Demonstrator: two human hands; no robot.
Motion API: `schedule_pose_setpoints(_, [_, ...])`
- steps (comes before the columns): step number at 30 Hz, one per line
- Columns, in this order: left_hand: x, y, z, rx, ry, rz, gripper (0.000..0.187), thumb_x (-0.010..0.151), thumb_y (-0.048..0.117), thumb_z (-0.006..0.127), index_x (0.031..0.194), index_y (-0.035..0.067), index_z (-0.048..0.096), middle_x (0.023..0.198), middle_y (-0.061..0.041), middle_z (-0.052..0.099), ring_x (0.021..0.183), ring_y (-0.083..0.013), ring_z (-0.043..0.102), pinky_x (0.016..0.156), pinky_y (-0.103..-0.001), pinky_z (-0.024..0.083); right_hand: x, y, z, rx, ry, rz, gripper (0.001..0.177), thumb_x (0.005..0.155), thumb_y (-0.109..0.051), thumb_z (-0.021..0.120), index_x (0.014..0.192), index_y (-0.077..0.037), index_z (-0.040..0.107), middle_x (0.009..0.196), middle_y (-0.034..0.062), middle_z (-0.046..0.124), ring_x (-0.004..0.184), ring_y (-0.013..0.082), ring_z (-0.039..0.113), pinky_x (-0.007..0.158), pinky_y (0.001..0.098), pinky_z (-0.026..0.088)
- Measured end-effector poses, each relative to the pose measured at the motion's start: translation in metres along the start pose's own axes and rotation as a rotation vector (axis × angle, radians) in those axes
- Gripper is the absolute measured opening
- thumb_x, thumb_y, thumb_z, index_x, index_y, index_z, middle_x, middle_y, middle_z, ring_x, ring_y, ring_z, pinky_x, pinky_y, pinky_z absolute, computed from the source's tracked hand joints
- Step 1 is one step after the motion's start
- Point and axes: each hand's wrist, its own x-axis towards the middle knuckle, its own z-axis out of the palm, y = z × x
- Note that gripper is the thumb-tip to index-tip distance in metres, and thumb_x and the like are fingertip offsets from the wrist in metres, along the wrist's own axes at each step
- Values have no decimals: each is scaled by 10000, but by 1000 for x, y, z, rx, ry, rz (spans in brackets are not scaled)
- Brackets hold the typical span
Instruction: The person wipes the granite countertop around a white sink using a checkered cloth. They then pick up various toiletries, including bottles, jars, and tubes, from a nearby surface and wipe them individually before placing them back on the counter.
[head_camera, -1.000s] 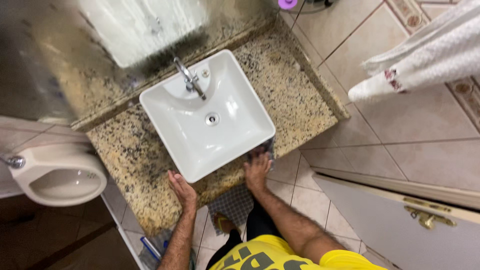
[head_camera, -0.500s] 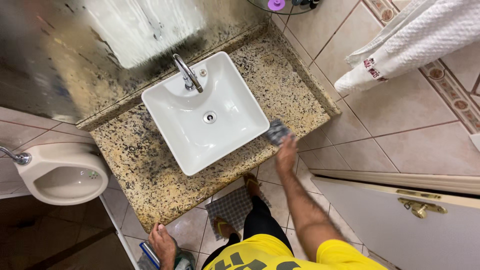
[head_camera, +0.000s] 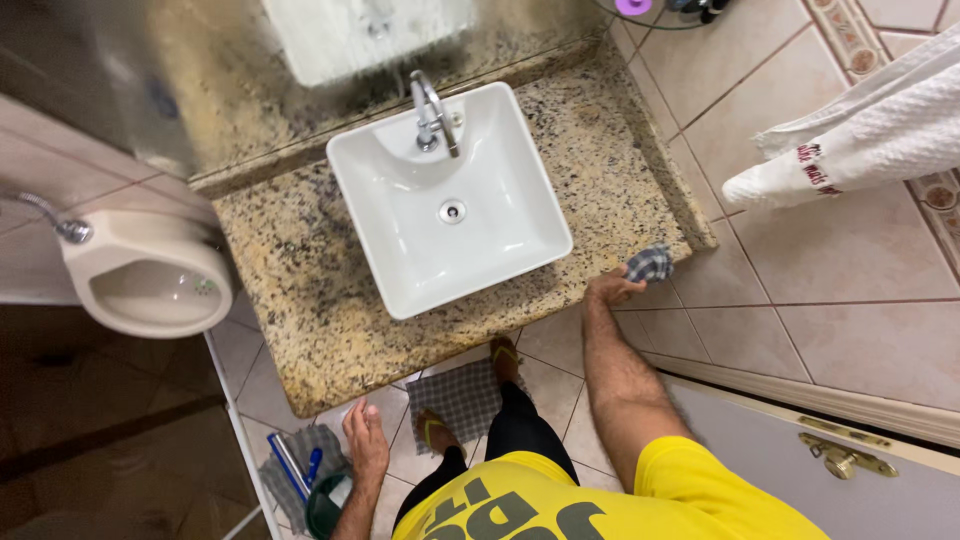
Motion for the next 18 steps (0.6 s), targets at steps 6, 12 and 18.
schedule_pose_setpoints(6, [-8, -34, -30, -101, 21, -67, 566, 926, 450, 376, 1285, 19, 449, 1289, -217, 397, 1125, -324, 482, 942, -385, 410, -127, 55, -9, -210, -200, -38, 672, 951, -306, 501, 1420, -109, 61, 1218, 363, 393, 1001, 468, 512, 840, 578, 424])
schedule_pose_setpoints(12, [-29, -77, -81, -115, 88, -126, 566, 919, 448, 391, 1295, 29, 448, 1266, -209, 442, 1074, -318, 522, 926, -385, 422, -274, 95, -26, -292, -356, 174, 784, 896, -410, 532, 1412, -154, 0, 1315, 308, 361, 1081, 455, 484, 916, 561, 397])
schedule_pose_setpoints(18, [-76, -126, -127, -93, 211, -185, 559, 941, 437, 387, 1294, 7, 444, 1283, -225, 444, 1152, -351, 456, 942, -416, 385, -461, 129, -53, -257, -666, 304, 780, 848, -255, 595, 1358, -8, 58, 1116, 324, 442, 957, 426, 512, 865, 502, 454])
